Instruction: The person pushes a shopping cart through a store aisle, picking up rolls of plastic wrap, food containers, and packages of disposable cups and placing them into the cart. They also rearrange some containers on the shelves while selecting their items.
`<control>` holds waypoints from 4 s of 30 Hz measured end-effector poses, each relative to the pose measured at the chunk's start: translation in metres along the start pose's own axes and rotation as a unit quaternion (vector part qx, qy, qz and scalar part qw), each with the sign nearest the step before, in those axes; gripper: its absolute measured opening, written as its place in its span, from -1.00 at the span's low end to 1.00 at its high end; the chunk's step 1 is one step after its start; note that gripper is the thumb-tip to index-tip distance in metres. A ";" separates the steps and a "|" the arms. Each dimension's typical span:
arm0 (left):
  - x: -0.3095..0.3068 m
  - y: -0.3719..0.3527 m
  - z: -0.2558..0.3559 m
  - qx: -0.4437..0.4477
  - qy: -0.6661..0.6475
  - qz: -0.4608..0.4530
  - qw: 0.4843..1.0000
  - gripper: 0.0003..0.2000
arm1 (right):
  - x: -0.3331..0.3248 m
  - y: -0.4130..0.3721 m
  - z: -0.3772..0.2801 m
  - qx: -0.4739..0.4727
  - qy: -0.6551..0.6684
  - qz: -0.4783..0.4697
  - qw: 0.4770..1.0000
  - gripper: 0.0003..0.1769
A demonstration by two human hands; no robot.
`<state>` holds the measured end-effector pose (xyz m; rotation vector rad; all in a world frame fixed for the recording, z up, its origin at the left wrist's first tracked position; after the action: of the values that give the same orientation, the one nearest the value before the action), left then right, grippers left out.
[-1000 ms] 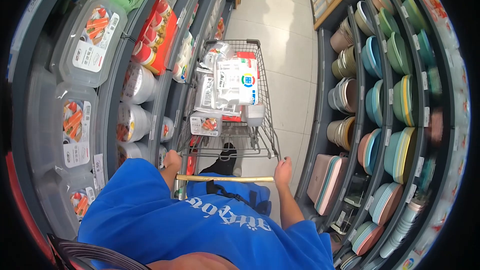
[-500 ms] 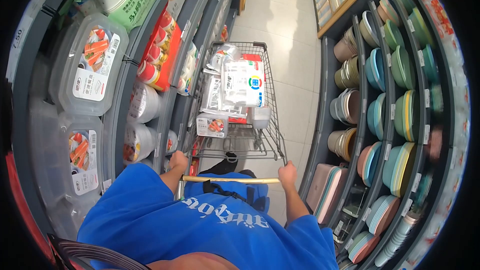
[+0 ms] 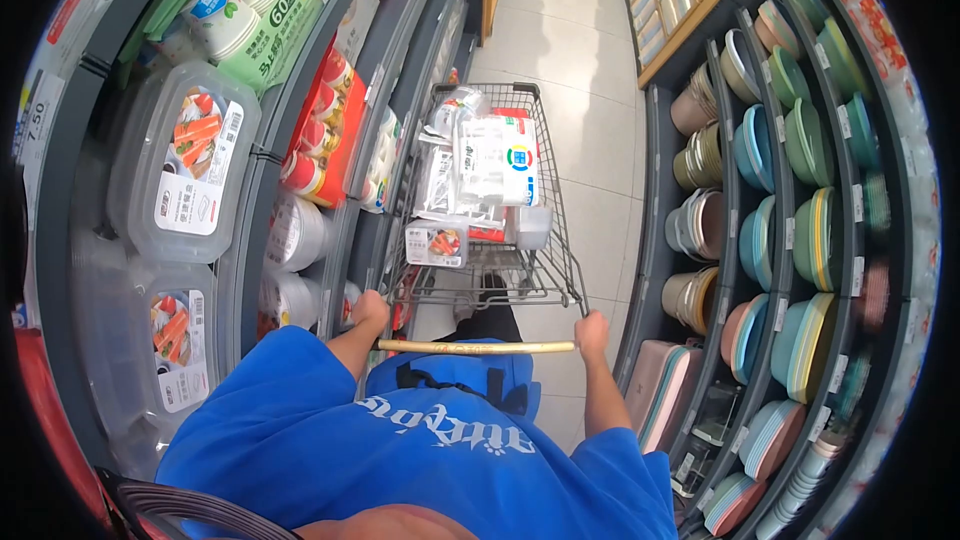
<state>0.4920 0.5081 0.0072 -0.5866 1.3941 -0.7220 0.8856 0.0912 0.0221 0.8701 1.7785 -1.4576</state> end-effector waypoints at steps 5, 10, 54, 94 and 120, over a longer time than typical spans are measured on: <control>-0.010 0.019 0.019 -0.001 0.003 0.028 1.000 -0.79 | 0.008 0.042 0.003 0.008 0.019 -0.027 0.999 -0.70; -0.023 0.035 0.042 0.003 -0.006 0.021 1.000 -0.78 | -0.006 0.072 -0.014 0.000 0.003 -0.024 1.000 -0.70; -0.119 0.141 0.208 -0.018 0.033 0.019 0.999 -0.79 | -0.111 0.207 -0.153 -0.005 0.010 -0.022 1.000 -0.72; -0.167 0.209 0.291 -0.015 0.036 0.013 0.999 -0.80 | -0.185 0.264 -0.240 -0.137 0.062 0.135 0.979 -0.76; -0.239 0.250 0.405 -0.024 0.030 -0.006 0.999 -0.81 | -0.255 0.361 -0.319 -0.086 -0.019 0.086 0.992 -0.70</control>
<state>0.9141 0.8328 0.0195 -0.6168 1.4679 -0.7226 1.2992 0.4408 0.0874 0.8766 1.7259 -1.1866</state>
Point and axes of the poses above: each hand's wrist, its own y-axis towards the middle knuckle, its own x-axis out of the palm, z = x × y, the point moved 10 cm from there along y, towards the middle knuckle, and after that the axes turned 6 degrees about -z, right-handed, at the moved point
